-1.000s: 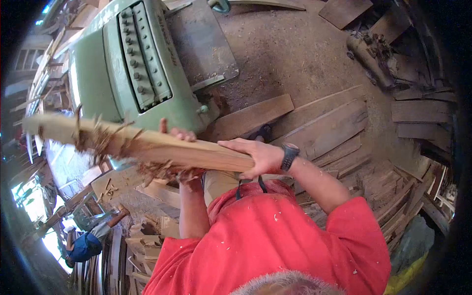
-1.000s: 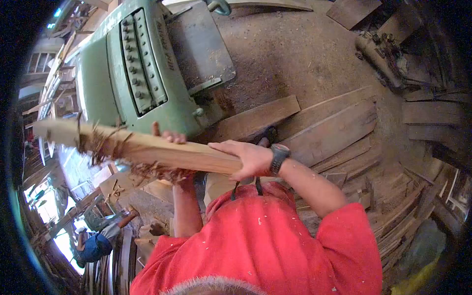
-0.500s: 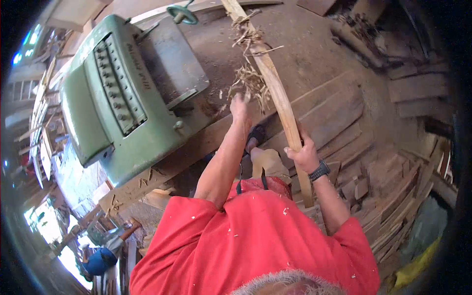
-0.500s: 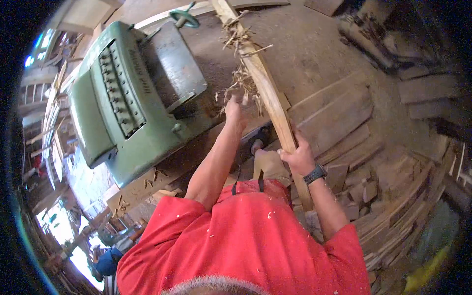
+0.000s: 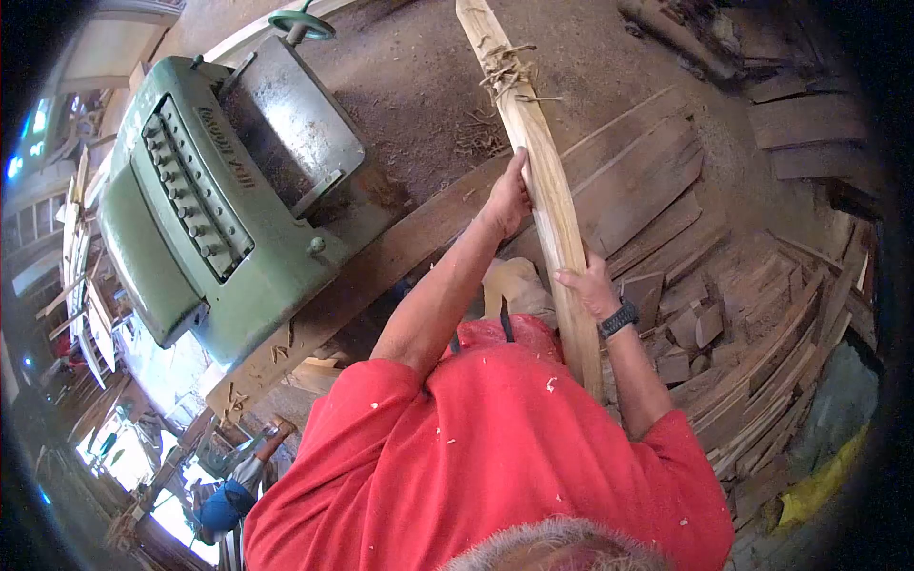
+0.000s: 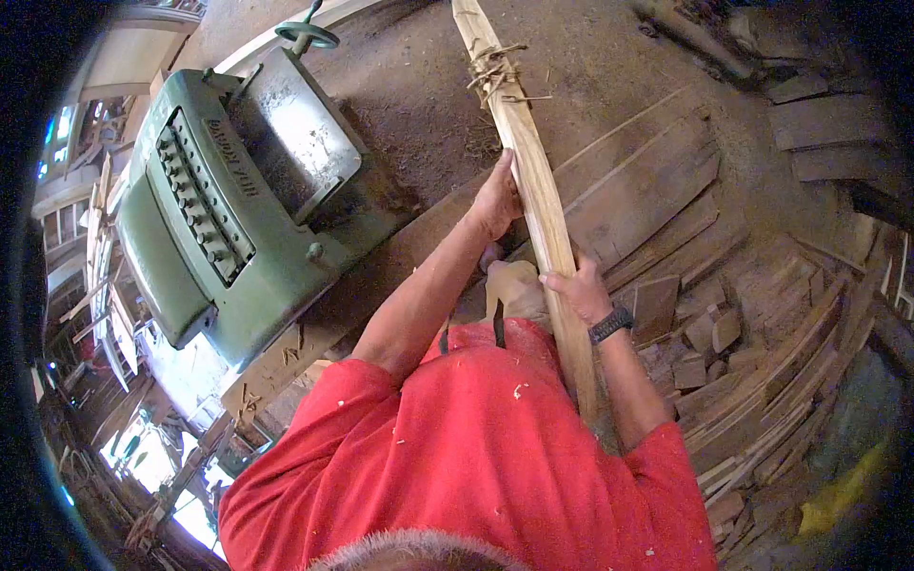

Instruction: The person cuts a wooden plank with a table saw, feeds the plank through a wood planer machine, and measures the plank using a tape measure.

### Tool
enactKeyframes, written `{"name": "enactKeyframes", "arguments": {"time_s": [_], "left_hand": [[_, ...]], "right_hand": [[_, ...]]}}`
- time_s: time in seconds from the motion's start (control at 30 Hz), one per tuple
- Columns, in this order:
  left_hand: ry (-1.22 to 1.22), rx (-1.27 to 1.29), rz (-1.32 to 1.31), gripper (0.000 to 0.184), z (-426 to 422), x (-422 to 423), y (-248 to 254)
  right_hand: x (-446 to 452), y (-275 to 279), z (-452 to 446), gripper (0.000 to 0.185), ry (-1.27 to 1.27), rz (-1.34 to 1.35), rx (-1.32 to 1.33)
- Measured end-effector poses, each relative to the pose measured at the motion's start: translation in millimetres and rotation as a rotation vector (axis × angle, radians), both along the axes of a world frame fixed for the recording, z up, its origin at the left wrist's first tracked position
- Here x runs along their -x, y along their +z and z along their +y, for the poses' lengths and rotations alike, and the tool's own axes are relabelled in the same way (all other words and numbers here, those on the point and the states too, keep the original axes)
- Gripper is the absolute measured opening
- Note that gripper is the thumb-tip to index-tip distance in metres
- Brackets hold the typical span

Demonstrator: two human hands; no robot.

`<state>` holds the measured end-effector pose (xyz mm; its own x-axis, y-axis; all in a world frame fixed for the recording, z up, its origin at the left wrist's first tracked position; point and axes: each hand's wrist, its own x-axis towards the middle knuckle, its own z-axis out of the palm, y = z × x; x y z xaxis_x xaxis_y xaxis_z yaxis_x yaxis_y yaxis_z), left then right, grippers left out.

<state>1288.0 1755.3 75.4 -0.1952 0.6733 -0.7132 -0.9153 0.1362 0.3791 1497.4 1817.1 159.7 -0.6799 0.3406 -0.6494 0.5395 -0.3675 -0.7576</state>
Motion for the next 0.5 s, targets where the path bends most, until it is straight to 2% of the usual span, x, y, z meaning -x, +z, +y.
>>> {"name": "enactKeyframes", "arguments": {"time_s": [0.07, 0.2, 0.27, 0.3, 0.37, 0.4, 0.5], "left_hand": [[0.022, -0.023, 0.0, 0.086, 5.7, -4.3, 7.4], [0.07, -0.088, 0.021, 0.086, 14.9, -3.0, 20.2], [0.184, -0.132, 0.031, 0.09, 26.2, -1.9, 14.7], [0.188, -0.131, 0.042, 0.09, 30.6, -3.0, 15.6], [0.321, -0.179, -0.03, 0.098, 43.4, 5.1, 26.1], [0.315, -0.214, -0.036, 0.107, 48.4, 9.5, 34.8], [0.301, -0.231, -0.038, 0.11, 59.2, 33.9, 56.0]], "right_hand": [[4.2, 8.9, 1.4, 0.065, 0.061, 0.043, -0.194], [12.8, 32.0, 10.8, 0.062, 0.156, -0.027, -0.326], [13.7, 34.0, 12.8, 0.07, 0.197, -0.017, -0.488], [17.3, 40.0, 11.5, 0.07, 0.199, -0.005, -0.487], [29.0, 53.4, 15.0, 0.071, 0.067, 0.182, -0.419], [31.4, 54.1, 20.3, 0.071, 0.065, 0.195, -0.435], [38.4, 61.3, 45.0, 0.073, 0.216, 0.112, -0.398]]}}
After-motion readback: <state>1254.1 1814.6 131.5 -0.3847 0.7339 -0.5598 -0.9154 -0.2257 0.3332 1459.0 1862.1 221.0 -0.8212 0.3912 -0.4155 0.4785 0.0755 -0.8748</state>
